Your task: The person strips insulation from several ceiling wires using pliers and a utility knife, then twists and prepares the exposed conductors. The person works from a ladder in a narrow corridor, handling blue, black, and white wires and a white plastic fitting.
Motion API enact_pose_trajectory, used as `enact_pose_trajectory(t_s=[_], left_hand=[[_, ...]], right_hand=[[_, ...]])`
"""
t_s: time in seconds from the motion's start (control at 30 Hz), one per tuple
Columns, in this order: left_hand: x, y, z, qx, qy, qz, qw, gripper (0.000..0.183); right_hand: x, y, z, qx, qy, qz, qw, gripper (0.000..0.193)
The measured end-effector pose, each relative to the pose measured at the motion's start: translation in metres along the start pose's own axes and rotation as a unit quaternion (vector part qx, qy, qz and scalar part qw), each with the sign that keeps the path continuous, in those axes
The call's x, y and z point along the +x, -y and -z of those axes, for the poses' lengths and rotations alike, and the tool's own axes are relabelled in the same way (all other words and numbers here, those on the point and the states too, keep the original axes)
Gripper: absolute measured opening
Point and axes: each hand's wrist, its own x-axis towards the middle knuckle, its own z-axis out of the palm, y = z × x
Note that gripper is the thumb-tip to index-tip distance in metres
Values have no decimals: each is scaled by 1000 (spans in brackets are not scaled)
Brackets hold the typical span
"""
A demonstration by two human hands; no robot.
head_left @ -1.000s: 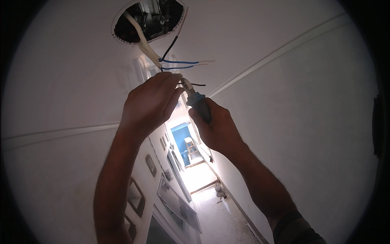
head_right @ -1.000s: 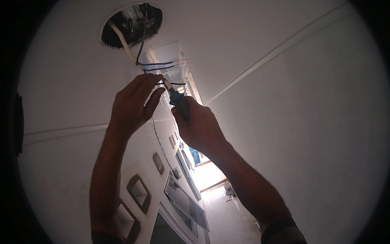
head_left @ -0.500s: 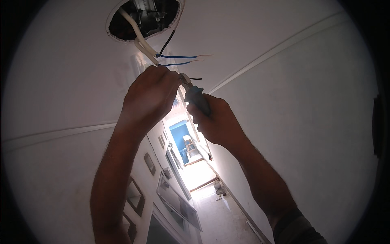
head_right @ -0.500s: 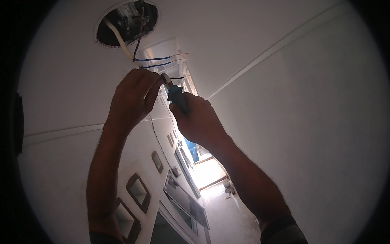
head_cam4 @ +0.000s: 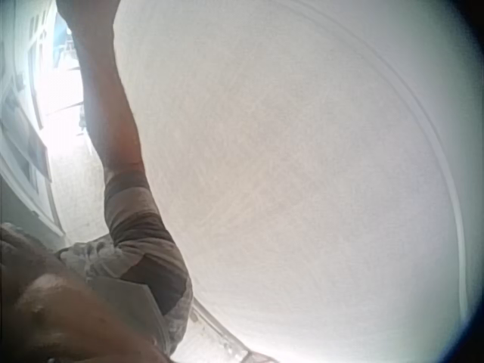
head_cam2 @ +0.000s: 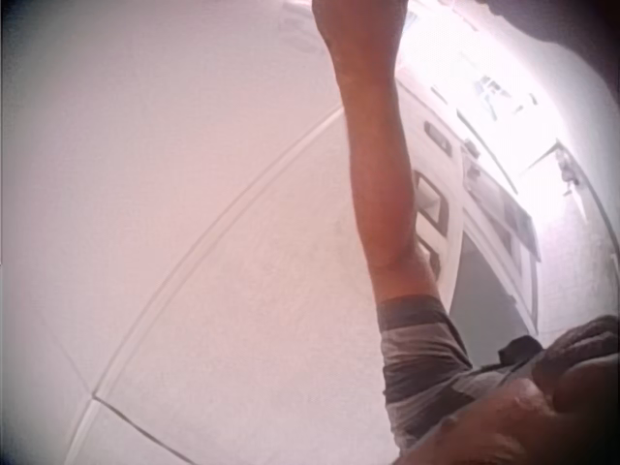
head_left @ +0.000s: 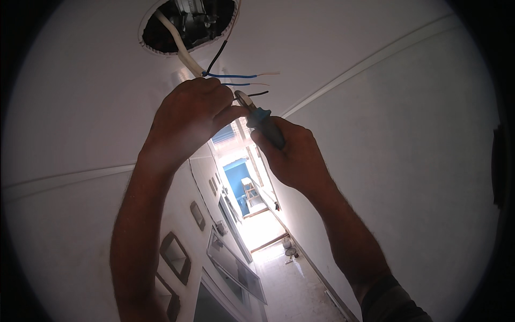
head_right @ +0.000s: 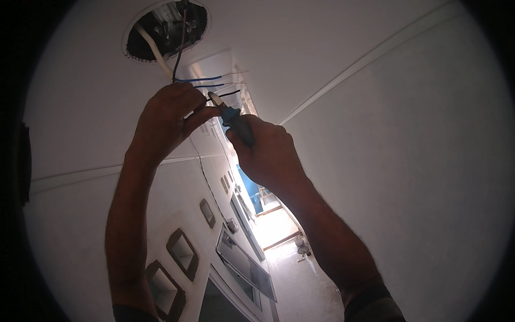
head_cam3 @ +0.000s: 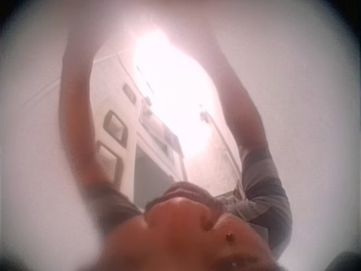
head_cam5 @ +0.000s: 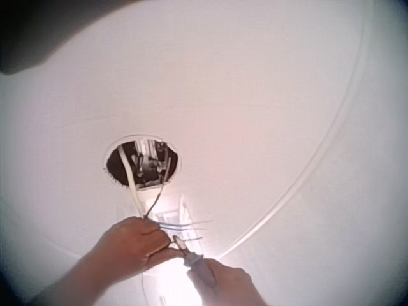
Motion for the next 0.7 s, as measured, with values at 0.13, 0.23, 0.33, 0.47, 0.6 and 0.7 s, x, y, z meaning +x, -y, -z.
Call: enact_pose_trajectory(t_s=[0.13,0.23,0.33,0.47,0.6,0.7], left_hand=[[1,0,1,-7,-17,15,1000,27],[3,-1,0,-12,-25,17,999,28],[3,0,0,-13,-30,17,999,28],[4,0,1,-15,-41,17,999,29],[5,-1,1,-12,-43,21,999,29],[7,-2,2,-12,-36,20,999,30]], right_hand=[[1,-3,-2,-18,-20,27,999,24],[0,-3,-2,-19,-23,13,999,25],[0,-2,-5,-7,-35,16,999,25],[-1,0,-5,0,-42,14,999,27],[-1,-4,-9,3,-60,24,998,29],[-2,-3,-8,-1,-63,29,998,29]])
